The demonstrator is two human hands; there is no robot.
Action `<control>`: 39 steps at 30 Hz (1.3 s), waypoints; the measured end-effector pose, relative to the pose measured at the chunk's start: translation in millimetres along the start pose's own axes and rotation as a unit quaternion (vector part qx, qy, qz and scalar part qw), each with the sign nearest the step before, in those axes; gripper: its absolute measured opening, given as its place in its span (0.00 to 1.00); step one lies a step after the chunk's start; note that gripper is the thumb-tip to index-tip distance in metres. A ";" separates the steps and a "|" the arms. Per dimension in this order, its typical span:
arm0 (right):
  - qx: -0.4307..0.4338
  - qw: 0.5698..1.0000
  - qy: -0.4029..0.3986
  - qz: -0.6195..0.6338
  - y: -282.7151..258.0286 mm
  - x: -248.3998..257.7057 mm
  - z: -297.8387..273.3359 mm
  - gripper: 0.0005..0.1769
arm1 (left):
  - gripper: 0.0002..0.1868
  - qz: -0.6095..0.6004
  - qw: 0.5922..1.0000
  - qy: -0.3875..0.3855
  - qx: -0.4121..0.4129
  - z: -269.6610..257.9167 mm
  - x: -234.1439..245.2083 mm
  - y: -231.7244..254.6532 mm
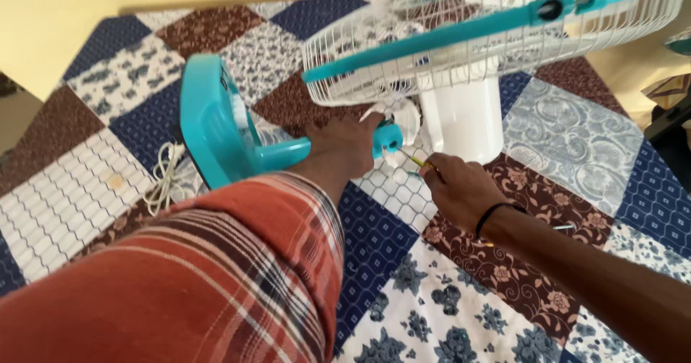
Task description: The person assembles a table fan by attaching the fan head to the base and securing it with screws. They use a screwdriver to tighten the screws and ensure the fan is stable.
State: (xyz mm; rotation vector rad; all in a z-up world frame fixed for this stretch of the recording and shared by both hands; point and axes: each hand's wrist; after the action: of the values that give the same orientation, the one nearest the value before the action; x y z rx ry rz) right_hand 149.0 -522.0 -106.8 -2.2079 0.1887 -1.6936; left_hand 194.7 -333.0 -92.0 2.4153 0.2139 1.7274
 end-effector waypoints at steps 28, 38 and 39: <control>-0.045 0.997 0.002 0.068 -2.3 -19.5 17.2 0.21 | 0.41 -0.005 0.999 -0.044 -0.001 -2.1 20.2 2.5; -0.061 0.995 -0.003 0.074 -2.5 -24.6 18.4 0.23 | 0.36 0.001 0.999 -0.043 0.001 -3.4 25.7 4.9; -0.059 0.995 0.001 0.076 -2.5 -26.2 17.0 0.22 | 0.37 -0.001 0.999 -0.043 0.001 -3.5 24.6 4.6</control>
State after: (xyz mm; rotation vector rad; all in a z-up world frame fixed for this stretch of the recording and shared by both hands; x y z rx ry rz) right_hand 157.7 -508.1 -133.5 -2.2123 0.4563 -1.6410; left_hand 199.3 -332.1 -67.2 2.4837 0.2075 1.6197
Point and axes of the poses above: each hand's wrist, its own z-axis towards the middle knuckle, its own x-axis out of the back of the hand, y = z × x, and after that the axes turned 7 degrees about -z, right-handed
